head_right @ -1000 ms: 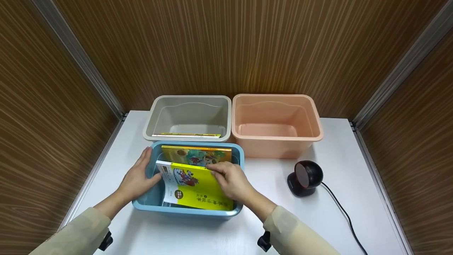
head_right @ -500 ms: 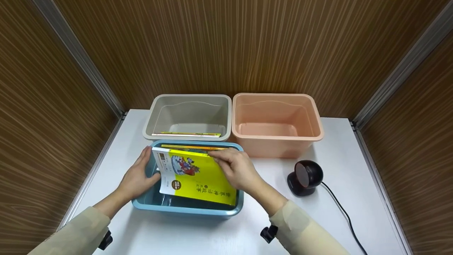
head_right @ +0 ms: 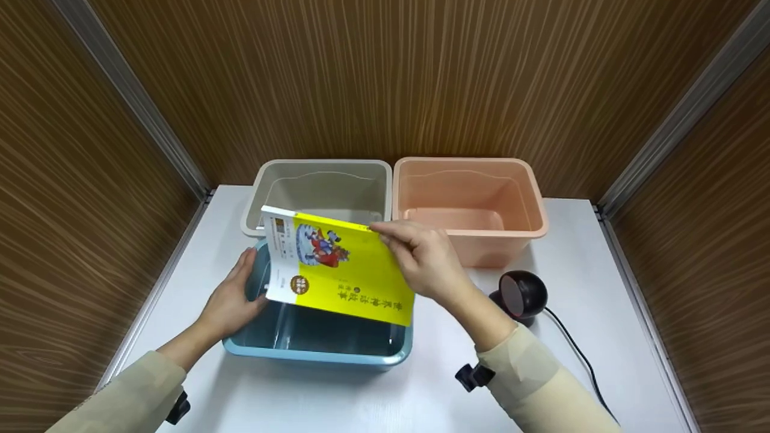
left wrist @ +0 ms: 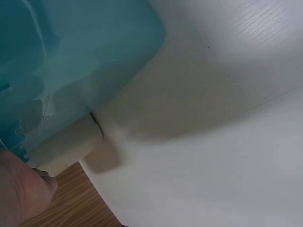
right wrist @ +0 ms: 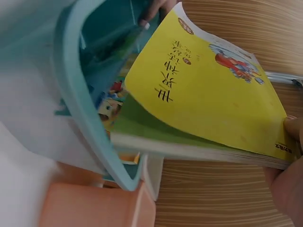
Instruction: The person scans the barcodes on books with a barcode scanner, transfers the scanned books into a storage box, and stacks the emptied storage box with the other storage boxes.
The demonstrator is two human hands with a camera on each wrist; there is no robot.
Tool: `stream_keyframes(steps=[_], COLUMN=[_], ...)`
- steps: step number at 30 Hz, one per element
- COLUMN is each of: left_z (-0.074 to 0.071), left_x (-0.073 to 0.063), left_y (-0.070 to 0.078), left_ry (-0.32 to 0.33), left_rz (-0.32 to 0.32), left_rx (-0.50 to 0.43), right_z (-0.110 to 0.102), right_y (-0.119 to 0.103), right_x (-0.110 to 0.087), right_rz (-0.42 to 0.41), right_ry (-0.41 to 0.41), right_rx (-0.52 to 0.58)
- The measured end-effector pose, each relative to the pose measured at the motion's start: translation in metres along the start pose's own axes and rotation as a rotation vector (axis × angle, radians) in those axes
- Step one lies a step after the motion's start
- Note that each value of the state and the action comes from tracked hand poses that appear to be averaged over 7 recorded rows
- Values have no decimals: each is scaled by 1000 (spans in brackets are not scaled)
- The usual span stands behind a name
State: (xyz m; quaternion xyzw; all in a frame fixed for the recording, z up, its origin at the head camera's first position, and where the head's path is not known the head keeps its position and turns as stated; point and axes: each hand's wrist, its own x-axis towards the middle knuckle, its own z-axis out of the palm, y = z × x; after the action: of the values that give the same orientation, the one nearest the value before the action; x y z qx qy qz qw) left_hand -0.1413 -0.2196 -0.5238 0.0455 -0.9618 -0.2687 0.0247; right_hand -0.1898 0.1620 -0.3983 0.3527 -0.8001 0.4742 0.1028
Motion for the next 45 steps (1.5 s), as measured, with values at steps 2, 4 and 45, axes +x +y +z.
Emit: stream_keyframes(steps=[2, 4, 45], left_z=[-1, -2, -6], left_x=[-6, -11, -52], left_y=[-4, -9, -31], left_ry=[17, 38, 128], left_rz=[-9, -16, -92], left_rx=[4, 13, 31], right_z=[-3, -5, -41], right_y=[1, 1, 9], right_x=[3, 6, -1], right_rz=[-43, -84, 94], right_ry=[8, 22, 164], right_rx=[-2, 4, -89])
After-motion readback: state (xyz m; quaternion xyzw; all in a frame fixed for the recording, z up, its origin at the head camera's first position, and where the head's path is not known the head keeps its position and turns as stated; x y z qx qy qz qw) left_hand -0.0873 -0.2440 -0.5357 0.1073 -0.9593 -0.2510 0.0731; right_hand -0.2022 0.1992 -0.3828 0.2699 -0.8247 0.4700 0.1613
